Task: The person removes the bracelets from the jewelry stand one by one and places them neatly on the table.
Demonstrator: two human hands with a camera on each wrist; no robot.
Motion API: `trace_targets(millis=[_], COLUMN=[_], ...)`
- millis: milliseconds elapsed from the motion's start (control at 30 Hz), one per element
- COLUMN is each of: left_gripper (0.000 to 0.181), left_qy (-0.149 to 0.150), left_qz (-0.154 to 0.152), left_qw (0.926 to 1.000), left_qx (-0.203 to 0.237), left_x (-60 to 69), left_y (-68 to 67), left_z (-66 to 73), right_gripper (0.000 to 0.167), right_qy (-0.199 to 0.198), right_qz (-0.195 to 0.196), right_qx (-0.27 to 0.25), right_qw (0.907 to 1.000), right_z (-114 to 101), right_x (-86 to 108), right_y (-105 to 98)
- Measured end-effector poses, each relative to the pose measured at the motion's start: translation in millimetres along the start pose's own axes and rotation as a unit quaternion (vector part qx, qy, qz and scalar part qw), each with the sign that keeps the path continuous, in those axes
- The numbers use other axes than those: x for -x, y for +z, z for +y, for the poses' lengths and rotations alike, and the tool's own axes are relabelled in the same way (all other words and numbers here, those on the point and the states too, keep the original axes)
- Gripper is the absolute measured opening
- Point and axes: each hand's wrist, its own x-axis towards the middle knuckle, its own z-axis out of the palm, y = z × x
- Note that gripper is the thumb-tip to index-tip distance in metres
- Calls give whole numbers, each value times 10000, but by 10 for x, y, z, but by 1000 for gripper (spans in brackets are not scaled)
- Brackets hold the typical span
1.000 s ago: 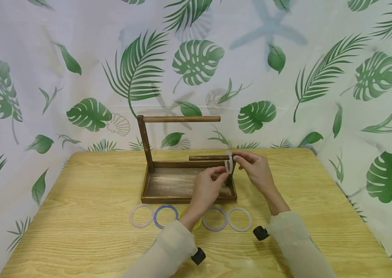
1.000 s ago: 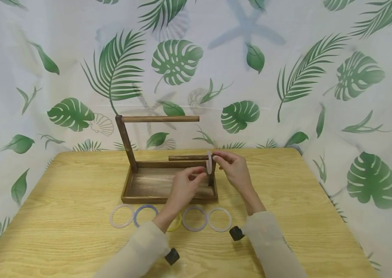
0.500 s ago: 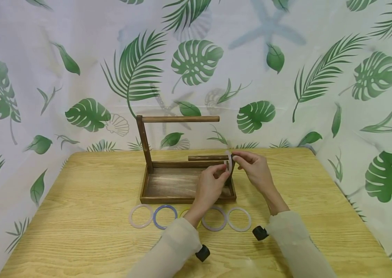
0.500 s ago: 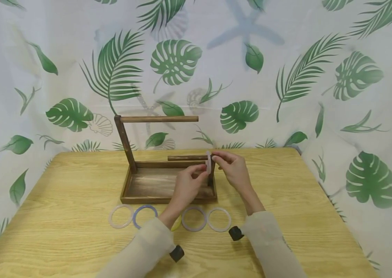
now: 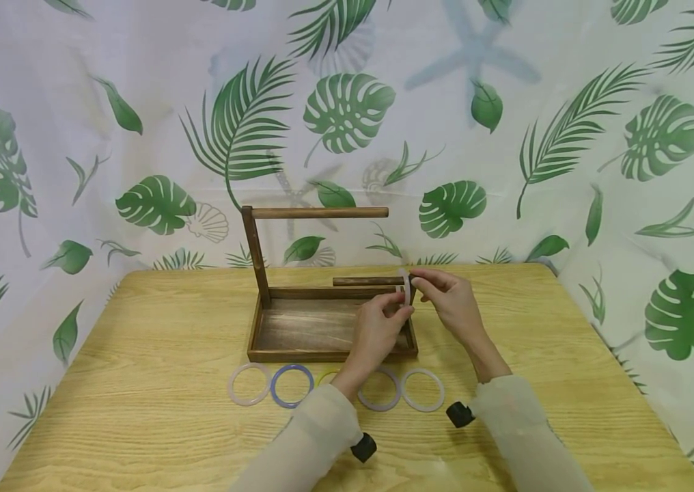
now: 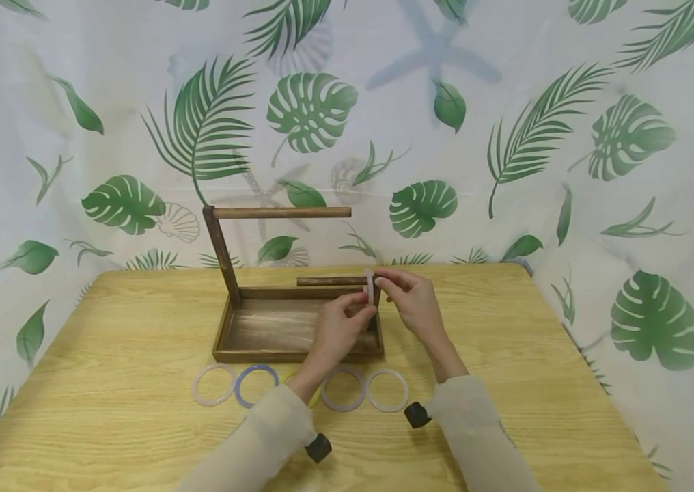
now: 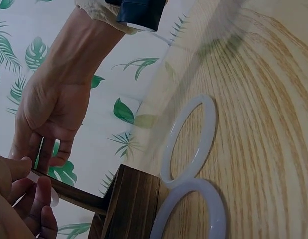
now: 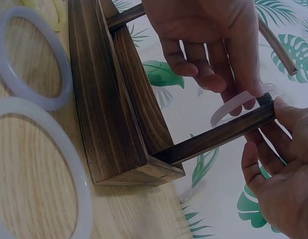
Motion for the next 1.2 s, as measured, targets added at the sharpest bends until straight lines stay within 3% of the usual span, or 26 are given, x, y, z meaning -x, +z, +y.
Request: trace_targets(millis=[300, 600, 867, 1200], left_gripper=[26, 19, 17, 19], left_qy=[17, -168, -127, -233], left_qz=[-8, 358, 789, 960], left_qw=[9998, 9983, 9918, 9861], left_qx=[183, 434, 994, 1334], left_x=[-8, 7, 3, 35], left_y=[22, 8, -10, -62], left_z=[21, -30, -86, -116], right_gripper=[27, 28, 29, 31], right_qy=[14, -104, -117, -89], right_qz=[-5, 113, 155, 126], right_qx=[-70, -214, -150, -83], right_qw=[10000, 9997, 9997, 9998], right_z=[35, 371, 388, 380], right_x=[-6, -91, -93, -77], right_y=[4, 1, 12, 6])
